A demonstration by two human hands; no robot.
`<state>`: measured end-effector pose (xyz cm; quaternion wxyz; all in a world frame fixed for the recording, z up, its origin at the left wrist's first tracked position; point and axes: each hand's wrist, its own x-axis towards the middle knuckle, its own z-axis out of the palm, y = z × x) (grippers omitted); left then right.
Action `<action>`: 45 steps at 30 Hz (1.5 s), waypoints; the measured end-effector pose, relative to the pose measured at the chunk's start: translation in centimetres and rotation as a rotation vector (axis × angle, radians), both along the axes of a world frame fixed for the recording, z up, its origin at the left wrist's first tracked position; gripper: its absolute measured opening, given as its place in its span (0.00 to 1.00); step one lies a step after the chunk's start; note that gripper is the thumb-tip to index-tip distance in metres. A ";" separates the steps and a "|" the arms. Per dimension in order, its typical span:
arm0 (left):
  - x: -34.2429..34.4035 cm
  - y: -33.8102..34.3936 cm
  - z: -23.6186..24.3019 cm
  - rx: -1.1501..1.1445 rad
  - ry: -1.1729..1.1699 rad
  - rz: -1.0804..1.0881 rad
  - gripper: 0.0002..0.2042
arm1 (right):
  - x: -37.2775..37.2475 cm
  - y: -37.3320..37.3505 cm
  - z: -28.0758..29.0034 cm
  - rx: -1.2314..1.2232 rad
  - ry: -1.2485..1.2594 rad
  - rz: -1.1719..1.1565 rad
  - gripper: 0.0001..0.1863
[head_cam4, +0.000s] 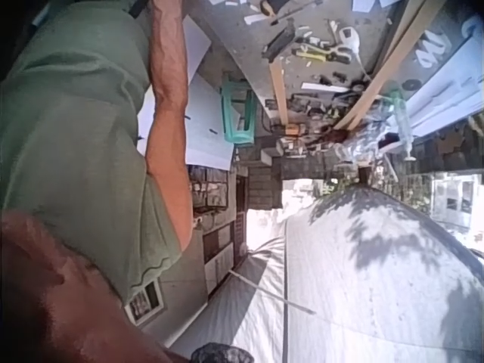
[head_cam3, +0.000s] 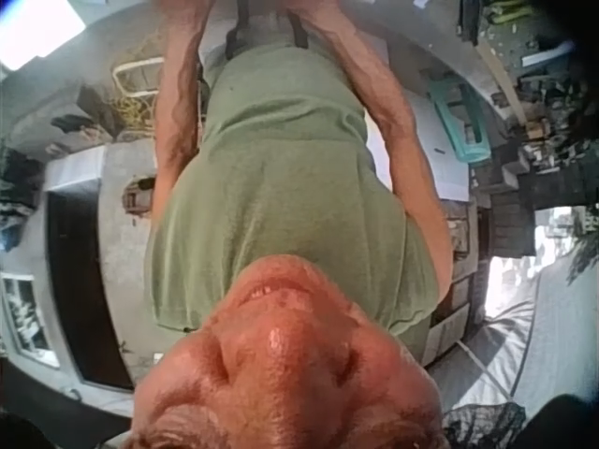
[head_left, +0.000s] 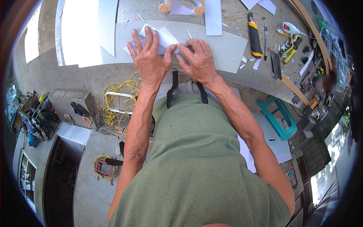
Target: Using a utility knife to carefully cut out letters and shapes from a white board at a sign shop.
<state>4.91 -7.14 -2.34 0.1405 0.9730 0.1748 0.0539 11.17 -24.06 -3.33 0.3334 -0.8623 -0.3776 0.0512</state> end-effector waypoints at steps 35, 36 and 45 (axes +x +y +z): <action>0.6 -1.9 0.6 -0.151 0.084 0.146 0.37 | 5.8 1.2 5.6 -0.328 0.359 0.220 0.17; 0.5 -2.0 0.5 -0.156 0.078 0.141 0.37 | 5.7 1.7 5.9 -0.376 0.366 0.216 0.16; 0.8 -2.0 0.7 -0.130 0.088 0.162 0.37 | 5.6 2.1 5.7 -0.455 0.334 0.251 0.13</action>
